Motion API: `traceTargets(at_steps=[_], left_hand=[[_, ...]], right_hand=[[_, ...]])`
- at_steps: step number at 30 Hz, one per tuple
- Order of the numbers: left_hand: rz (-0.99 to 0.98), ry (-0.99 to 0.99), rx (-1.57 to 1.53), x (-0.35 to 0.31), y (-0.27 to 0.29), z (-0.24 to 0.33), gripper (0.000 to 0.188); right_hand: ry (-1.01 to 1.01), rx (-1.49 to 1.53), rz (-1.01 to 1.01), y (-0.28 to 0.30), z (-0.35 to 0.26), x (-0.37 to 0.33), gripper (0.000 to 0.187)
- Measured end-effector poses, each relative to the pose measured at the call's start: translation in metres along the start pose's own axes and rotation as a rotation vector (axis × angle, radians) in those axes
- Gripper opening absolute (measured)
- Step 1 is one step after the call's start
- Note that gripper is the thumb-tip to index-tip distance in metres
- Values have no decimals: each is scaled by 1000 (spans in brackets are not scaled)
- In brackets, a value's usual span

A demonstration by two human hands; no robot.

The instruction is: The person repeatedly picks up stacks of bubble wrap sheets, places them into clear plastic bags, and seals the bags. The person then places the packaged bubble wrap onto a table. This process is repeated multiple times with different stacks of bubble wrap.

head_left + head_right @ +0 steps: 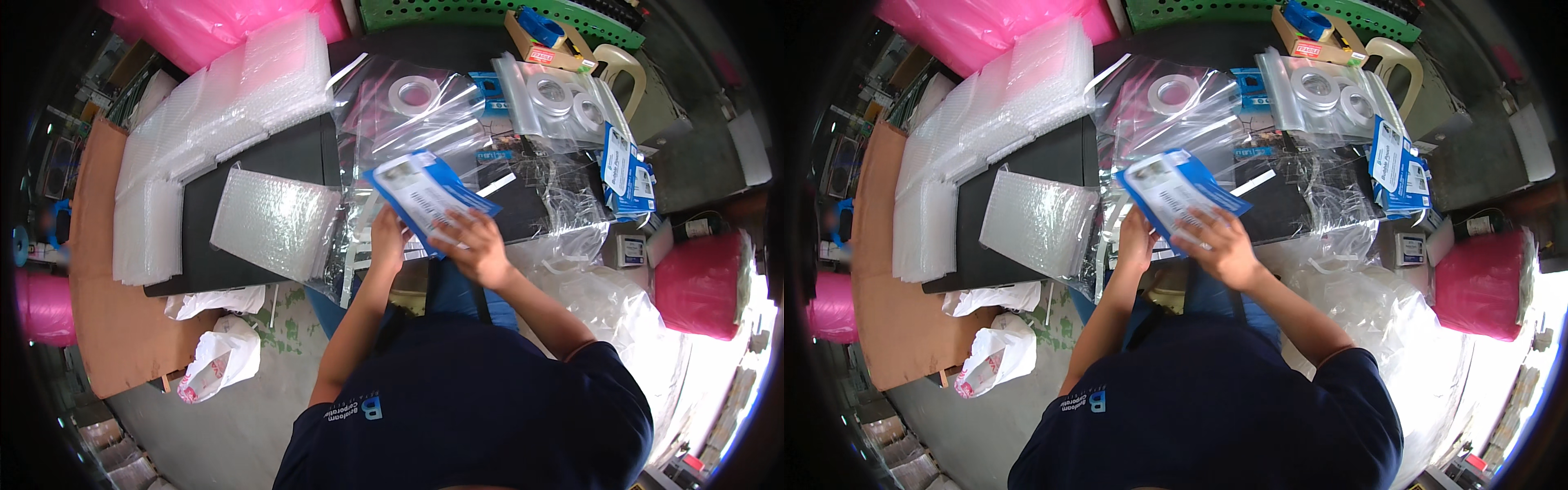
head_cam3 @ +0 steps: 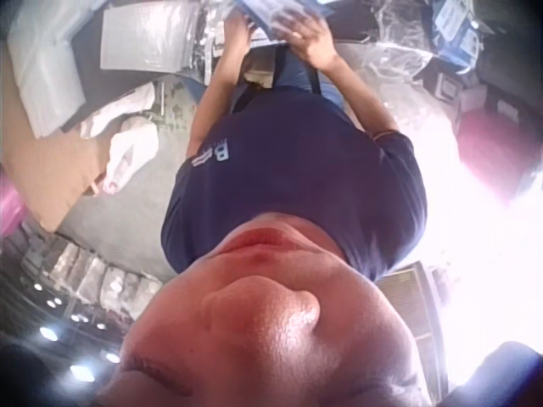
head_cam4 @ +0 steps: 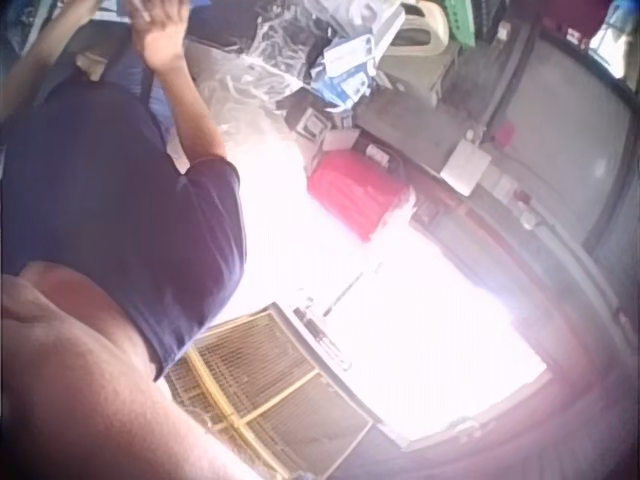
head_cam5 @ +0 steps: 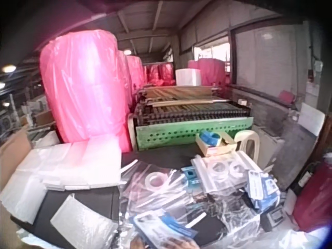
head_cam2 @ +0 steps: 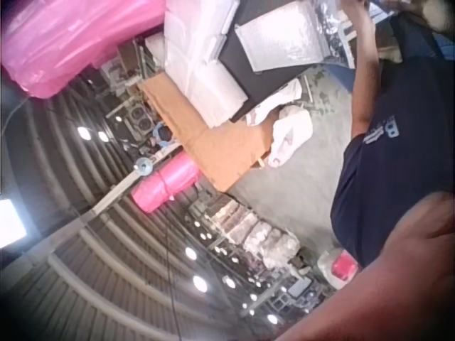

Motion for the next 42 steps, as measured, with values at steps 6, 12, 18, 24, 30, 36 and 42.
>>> traceTargets(at_steps=[6, 12, 18, 24, 30, 36, 42], left_hand=[[-105, -179, 134, -5, -7, -20, 41], [-243, -325, 368, -7, -16, -28, 30], [-249, -337, 409, -14, -21, -4, 42], [-102, -305, 202, -7, -31, 3, 43], [-103, -192, 239, -20, -18, 15, 38], [-65, -180, 103, -19, -15, -1, 35], [-29, -259, 68, -32, -29, 9, 34]], right_hand=[[-124, 306, -424, -46, 8, -16, 34], [-401, 666, -394, -39, 43, -8, 32], [-769, 902, 248, -11, 116, -12, 53], [-1108, 1029, 414, 27, 188, -43, 24], [-1578, -245, 790, 151, 387, -209, 65], [-1787, -437, 182, 116, 413, -282, 77], [-1136, -386, 498, 100, 329, -157, 63]])
Point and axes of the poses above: each hand's wrist, its own x-axis towards the middle knuckle, its own y-axis out of the back of the hand, z = x × y, the point moved 4 cm from there along x, towards the middle knuckle, and after that the axes turned 2 degrees about -z, right-handed, at the moved point
